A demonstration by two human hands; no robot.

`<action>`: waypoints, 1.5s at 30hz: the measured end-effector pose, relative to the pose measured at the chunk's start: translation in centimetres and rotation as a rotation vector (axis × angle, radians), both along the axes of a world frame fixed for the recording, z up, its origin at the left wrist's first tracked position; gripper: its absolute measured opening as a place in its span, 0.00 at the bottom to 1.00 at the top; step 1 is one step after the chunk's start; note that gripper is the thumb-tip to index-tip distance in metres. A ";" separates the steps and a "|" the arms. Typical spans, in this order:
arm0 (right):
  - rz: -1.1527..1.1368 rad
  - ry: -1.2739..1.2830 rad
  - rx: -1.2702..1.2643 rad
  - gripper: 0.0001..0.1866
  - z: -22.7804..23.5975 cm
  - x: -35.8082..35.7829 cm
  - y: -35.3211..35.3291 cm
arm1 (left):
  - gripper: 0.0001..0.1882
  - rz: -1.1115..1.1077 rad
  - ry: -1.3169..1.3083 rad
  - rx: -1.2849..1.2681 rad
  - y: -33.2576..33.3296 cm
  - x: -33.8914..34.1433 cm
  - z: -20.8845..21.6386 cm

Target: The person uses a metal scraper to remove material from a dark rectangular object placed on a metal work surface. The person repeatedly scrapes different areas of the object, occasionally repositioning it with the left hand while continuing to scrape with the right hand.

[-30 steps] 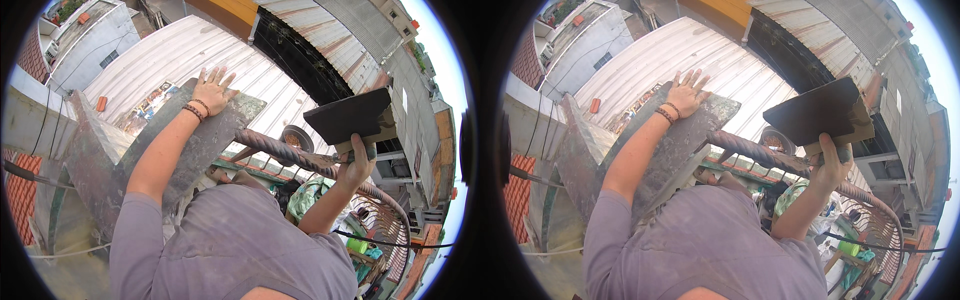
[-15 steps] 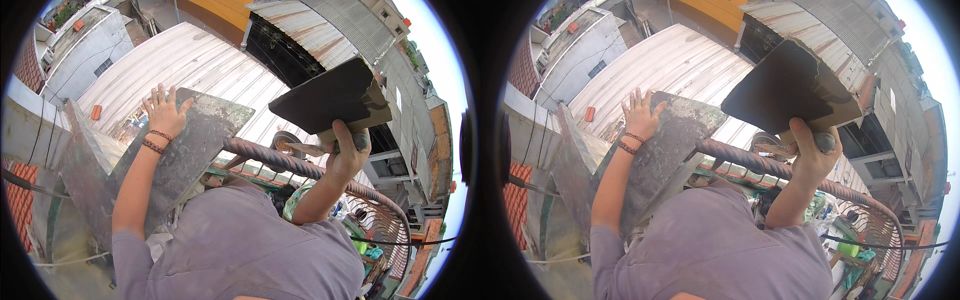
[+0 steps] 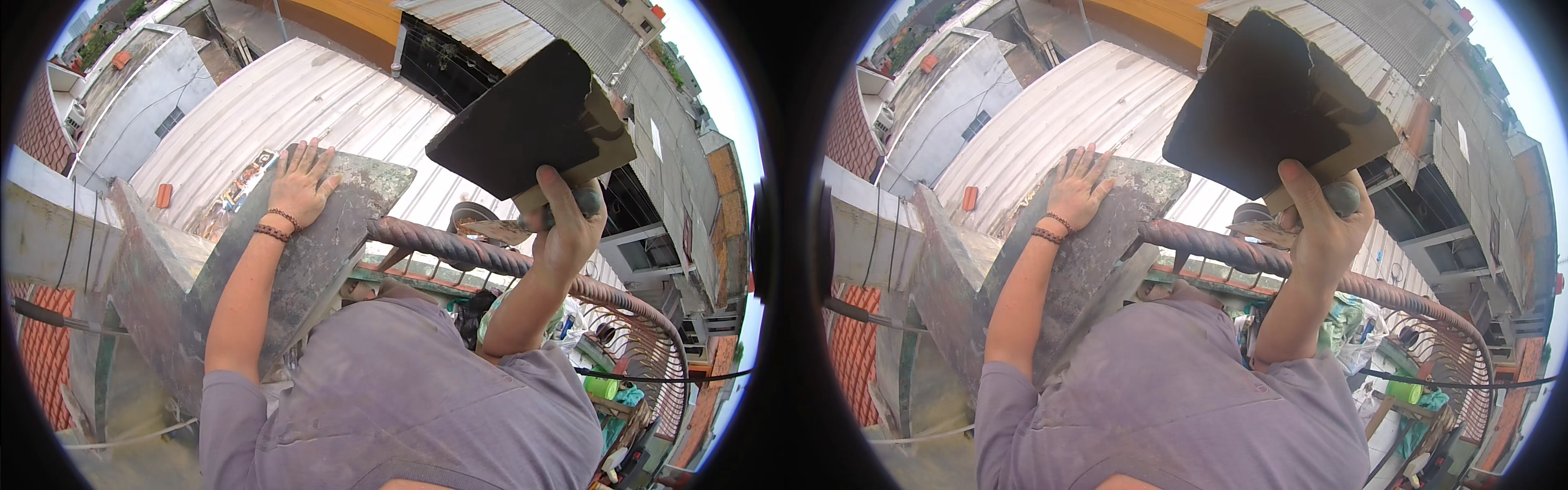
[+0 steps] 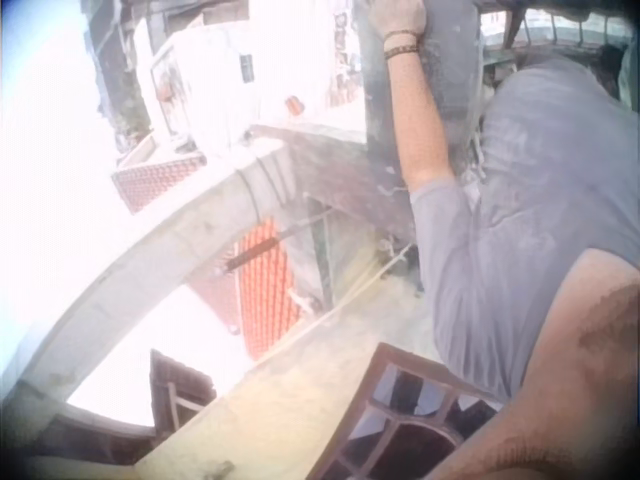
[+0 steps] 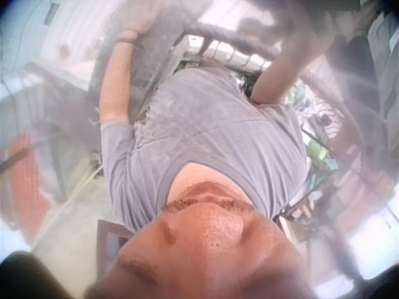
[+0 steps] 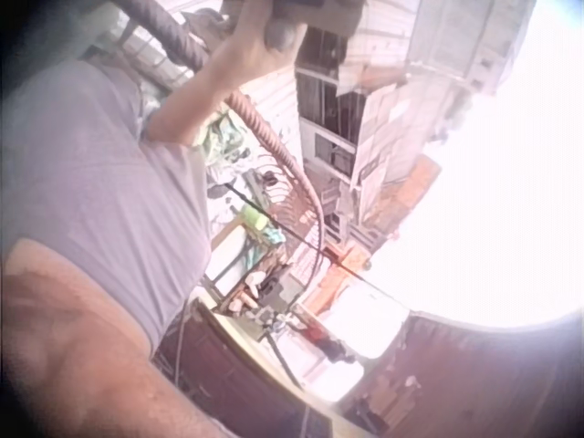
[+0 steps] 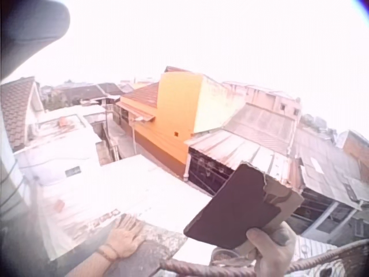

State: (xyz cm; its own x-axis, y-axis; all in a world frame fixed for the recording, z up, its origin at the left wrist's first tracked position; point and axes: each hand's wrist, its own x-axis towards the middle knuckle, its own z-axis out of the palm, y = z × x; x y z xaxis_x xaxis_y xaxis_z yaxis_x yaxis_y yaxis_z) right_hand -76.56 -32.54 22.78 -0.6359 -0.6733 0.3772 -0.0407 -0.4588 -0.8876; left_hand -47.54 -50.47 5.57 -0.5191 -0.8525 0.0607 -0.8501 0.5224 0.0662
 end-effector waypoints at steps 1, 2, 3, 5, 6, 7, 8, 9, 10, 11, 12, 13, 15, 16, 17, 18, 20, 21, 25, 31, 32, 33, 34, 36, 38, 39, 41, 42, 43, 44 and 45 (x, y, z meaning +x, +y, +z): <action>0.018 -0.004 0.019 0.14 -0.1 0.6 0.0 | 0.36 0.099 -0.042 0.004 0.2 2.5 -0.2; 0.034 -0.007 0.041 0.14 -0.2 1.1 -0.1 | 0.35 0.153 -0.032 -0.003 1.2 4.4 -0.3; 0.061 0.036 0.055 0.13 -0.3 1.5 -0.1 | 0.35 0.213 -0.023 -0.011 3.1 6.4 -0.5; 0.141 0.112 0.091 0.12 -0.5 2.5 0.0 | 0.34 0.294 -0.013 -0.026 8.6 10.1 -0.7; 0.182 0.143 0.123 0.12 -0.7 3.2 0.0 | 0.34 0.317 -0.021 -0.038 12.2 12.0 -0.3; 0.223 0.182 0.155 0.11 -0.7 3.9 -0.1 | 0.34 0.339 -0.022 -0.048 15.6 13.8 -0.2; 0.266 0.224 0.182 0.11 -0.9 4.7 -0.1 | 0.34 0.393 -0.003 -0.023 18.9 15.7 -0.2; 0.331 0.237 0.217 0.10 -0.8 5.7 -0.1 | 0.33 0.454 0.018 -0.001 22.2 17.7 0.0; 0.379 0.258 0.247 0.10 -1.1 6.5 -0.4 | 0.33 0.511 0.040 0.018 24.9 19.5 0.4; 0.417 0.295 0.277 0.10 -1.4 7.3 -0.5 | 0.36 0.654 0.006 0.024 26.7 21.9 0.6; 0.451 0.333 0.306 0.10 -1.5 8.3 -0.4 | 0.37 0.911 -0.024 0.026 28.2 24.6 0.1; 0.509 0.349 0.369 0.11 -1.6 9.6 -0.3 | 0.38 1.173 -0.063 0.028 29.8 27.3 -0.3; 0.661 0.393 0.447 0.11 -1.6 12.5 -0.5 | 0.42 1.508 -0.088 0.042 32.3 28.8 -0.5; 0.724 0.421 0.487 0.12 -1.8 13.9 -0.5 | 0.42 1.343 -0.086 -0.006 33.2 26.8 -0.7; 0.760 0.455 0.523 0.11 -1.9 15.7 -0.2 | 0.42 1.177 -0.077 -0.052 33.7 23.9 -0.9; 0.839 0.497 0.592 0.10 -1.8 17.1 -0.2 | 0.41 0.962 0.040 -0.047 34.4 20.8 -0.5; 0.939 0.581 0.697 0.10 -2.7 19.7 0.0 | 0.36 0.569 0.180 -0.059 36.2 16.3 1.9; 0.996 0.614 0.711 0.10 -3.5 20.9 0.1 | 0.31 0.392 0.211 -0.074 37.0 15.5 3.0; 1.182 0.650 0.824 0.16 -5.9 25.6 0.8 | 0.12 0.960 0.833 -0.501 39.3 19.2 3.5; 1.029 0.567 0.724 0.29 -7.9 27.9 1.1 | 0.15 0.856 0.659 -0.495 36.7 16.6 3.7; 1.005 0.577 0.713 0.31 -7.4 27.3 1.4 | 0.19 0.840 0.613 -0.418 35.3 15.4 3.2; 1.003 0.585 0.718 0.29 -7.1 26.4 1.3 | 0.22 0.828 0.568 -0.340 33.7 14.3 2.6; 0.991 0.601 0.704 0.29 -6.8 25.6 1.2 | 0.27 0.854 0.470 -0.294 31.8 13.1 1.9; 0.957 0.635 0.676 0.28 -5.8 23.7 1.1 | 0.34 0.878 0.320 -0.215 28.7 12.3 0.6; 0.920 0.558 0.637 0.26 -4.5 22.2 1.4 | 0.39 0.877 0.207 -0.145 26.7 12.4 0.1; 0.921 0.535 0.610 0.25 -4.5 21.1 1.1 | 0.42 0.879 0.182 -0.026 26.1 13.0 0.2; 0.905 0.515 0.603 0.25 -3.4 19.5 1.0 | 0.42 0.857 0.188 0.007 25.4 15.6 0.7; 0.900 0.509 0.591 0.25 -3.1 18.8 0.8 | 0.42 0.846 0.190 0.026 25.2 17.2 0.8; 0.888 0.507 0.585 0.25 -3.2 18.1 0.3 | 0.45 0.839 0.187 0.009 25.0 18.5 1.3; 0.878 0.506 0.578 0.25 -3.2 17.5 -0.2 | 0.46 0.850 0.138 0.037 25.0 18.3 1.6; 0.870 0.506 0.571 0.24 -3.3 16.9 -0.8 | 0.47 0.864 0.090 0.064 25.3 18.0 2.0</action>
State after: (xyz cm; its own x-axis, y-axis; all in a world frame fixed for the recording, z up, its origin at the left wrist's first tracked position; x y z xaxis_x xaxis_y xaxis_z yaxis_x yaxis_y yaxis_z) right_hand -59.69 -33.32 19.46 0.2632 -0.9638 -0.0439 -0.3175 -0.0436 -0.9473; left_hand -29.51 -25.17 7.60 0.3153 -0.9489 0.0088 -0.9373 -0.3100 0.1596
